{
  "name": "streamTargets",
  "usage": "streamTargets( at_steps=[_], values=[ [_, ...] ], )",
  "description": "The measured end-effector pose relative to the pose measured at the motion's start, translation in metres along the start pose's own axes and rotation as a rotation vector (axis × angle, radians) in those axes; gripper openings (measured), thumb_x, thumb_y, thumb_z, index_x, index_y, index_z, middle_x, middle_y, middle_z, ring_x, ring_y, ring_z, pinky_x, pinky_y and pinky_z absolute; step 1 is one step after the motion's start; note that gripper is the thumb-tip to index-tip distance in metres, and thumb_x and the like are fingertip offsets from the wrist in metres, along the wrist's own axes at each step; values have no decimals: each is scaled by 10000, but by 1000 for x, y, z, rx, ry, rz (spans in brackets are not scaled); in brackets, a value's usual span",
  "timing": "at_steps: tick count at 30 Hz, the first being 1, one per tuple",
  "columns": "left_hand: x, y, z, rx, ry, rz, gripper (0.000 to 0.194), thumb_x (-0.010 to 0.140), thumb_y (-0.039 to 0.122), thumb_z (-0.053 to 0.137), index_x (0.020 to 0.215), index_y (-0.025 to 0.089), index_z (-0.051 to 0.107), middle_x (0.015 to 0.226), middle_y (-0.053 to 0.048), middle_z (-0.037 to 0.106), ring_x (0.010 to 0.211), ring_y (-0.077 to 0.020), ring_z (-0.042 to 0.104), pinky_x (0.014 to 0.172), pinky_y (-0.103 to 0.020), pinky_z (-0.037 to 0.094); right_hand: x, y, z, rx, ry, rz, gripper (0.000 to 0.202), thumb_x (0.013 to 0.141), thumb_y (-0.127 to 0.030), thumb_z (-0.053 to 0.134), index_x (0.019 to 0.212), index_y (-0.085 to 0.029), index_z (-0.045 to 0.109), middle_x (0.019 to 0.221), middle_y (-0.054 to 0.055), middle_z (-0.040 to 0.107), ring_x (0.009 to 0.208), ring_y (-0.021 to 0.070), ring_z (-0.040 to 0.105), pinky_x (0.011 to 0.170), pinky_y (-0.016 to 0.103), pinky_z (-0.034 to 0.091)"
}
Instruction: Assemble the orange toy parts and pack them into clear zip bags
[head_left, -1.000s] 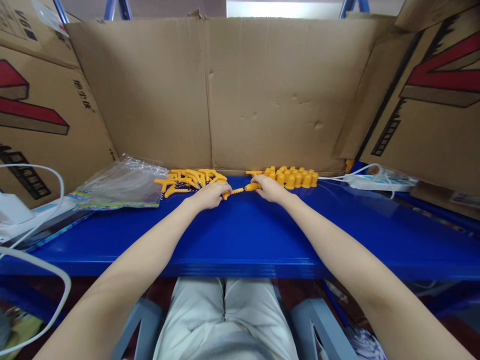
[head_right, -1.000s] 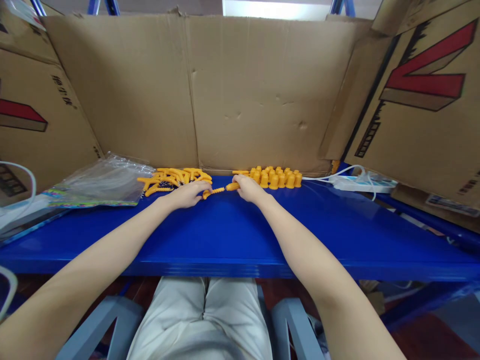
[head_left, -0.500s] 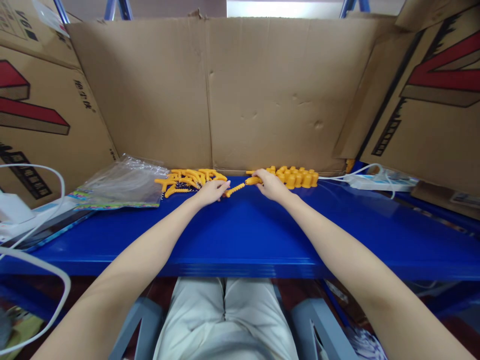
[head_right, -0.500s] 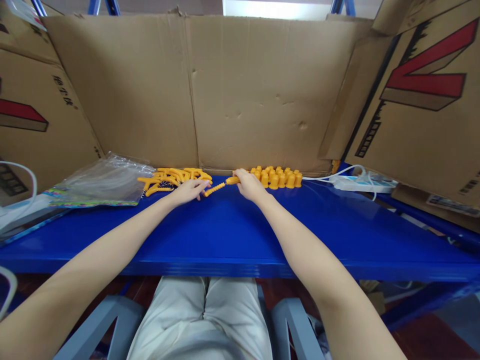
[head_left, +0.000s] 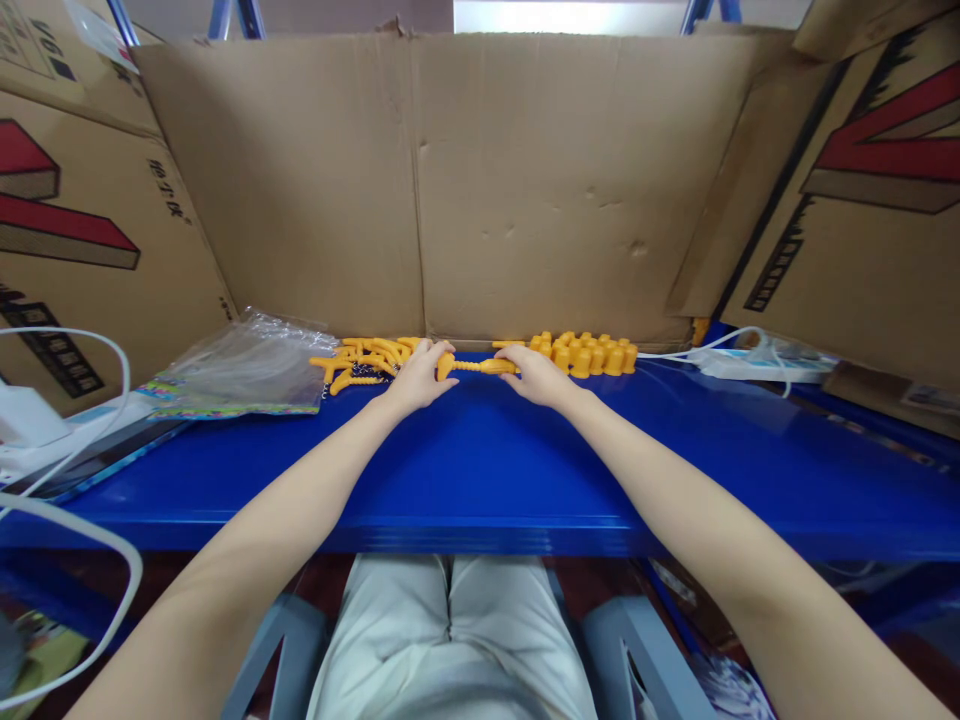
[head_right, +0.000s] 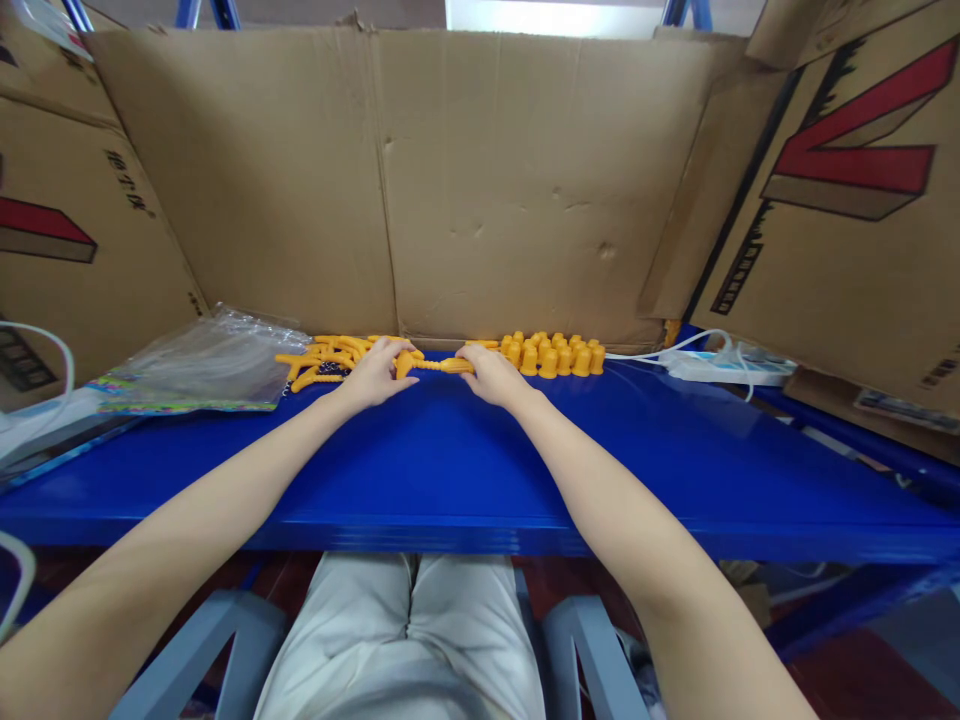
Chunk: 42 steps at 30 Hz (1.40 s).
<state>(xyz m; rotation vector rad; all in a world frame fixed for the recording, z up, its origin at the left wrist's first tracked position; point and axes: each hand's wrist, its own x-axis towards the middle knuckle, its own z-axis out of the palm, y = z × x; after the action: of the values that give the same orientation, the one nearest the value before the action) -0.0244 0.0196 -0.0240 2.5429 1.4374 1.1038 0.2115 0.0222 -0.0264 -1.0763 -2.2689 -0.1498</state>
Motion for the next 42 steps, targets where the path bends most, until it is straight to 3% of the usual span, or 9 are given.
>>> streamTargets(
  at_steps=[4,9,17,24,30,34,37,38,42],
  values=[
    [0,4,-7,95,39,2,339,717,226,626,1050,161,600,957,-65,591,888,-210,583,826,-334,463,1,-4,3,69,17,-35,258,826,-174,572,1075,-133,625,1060,121,651,982,222,609,897,361,454],
    [-1,7,-10,118,-115,-97,262,712,279,603,956,195,650,761,-18,647,753,-206,600,729,-313,455,3,-2,6,137,18,-33,293,801,-183,625,1092,-154,638,1049,109,647,1001,224,607,933,407,452],
    [0,-1,-10,197,-139,-155,276,704,303,617,958,200,646,713,-10,648,720,-204,609,676,-289,433,2,6,8,564,-77,218,460,737,-126,669,1163,-177,505,1166,98,597,864,140,662,813,334,546],
    [-1,-7,-10,114,-134,-79,209,726,251,604,926,196,634,669,18,627,687,-169,597,662,-260,417,-1,-4,-5,793,-189,439,146,812,-249,675,846,-141,582,820,63,691,660,122,676,683,247,549],
    [-1,-5,-10,149,-142,-65,235,751,287,598,965,192,616,712,0,638,724,-185,605,656,-270,410,1,-15,-7,774,-243,565,494,937,-514,414,650,-141,565,536,59,634,381,81,533,359,181,362],
    [-1,-4,-9,173,-185,-94,239,768,312,584,981,205,599,699,7,635,698,-183,608,651,-274,419,1,-12,-7,749,-260,634,494,951,-525,360,779,-133,606,621,72,677,372,77,518,337,188,320],
    [0,-5,-8,167,-197,-102,236,767,310,581,980,209,589,681,10,635,687,-186,611,665,-282,430,-2,-7,-10,838,-269,585,283,877,-390,597,1038,-157,585,875,77,726,520,88,616,419,173,399],
    [0,-5,-7,166,-203,-103,234,767,307,581,979,209,587,678,9,637,687,-188,614,668,-284,432,-3,-6,-11,862,-271,564,320,833,-320,667,1094,-168,564,923,74,725,557,89,631,451,171,421],
    [0,-9,-7,169,-230,-108,229,769,305,579,979,215,578,691,5,650,698,-192,623,665,-278,431,-5,-6,-11,871,-254,546,275,798,-252,704,1018,-143,582,852,74,731,528,83,613,473,176,433]
  ],
)
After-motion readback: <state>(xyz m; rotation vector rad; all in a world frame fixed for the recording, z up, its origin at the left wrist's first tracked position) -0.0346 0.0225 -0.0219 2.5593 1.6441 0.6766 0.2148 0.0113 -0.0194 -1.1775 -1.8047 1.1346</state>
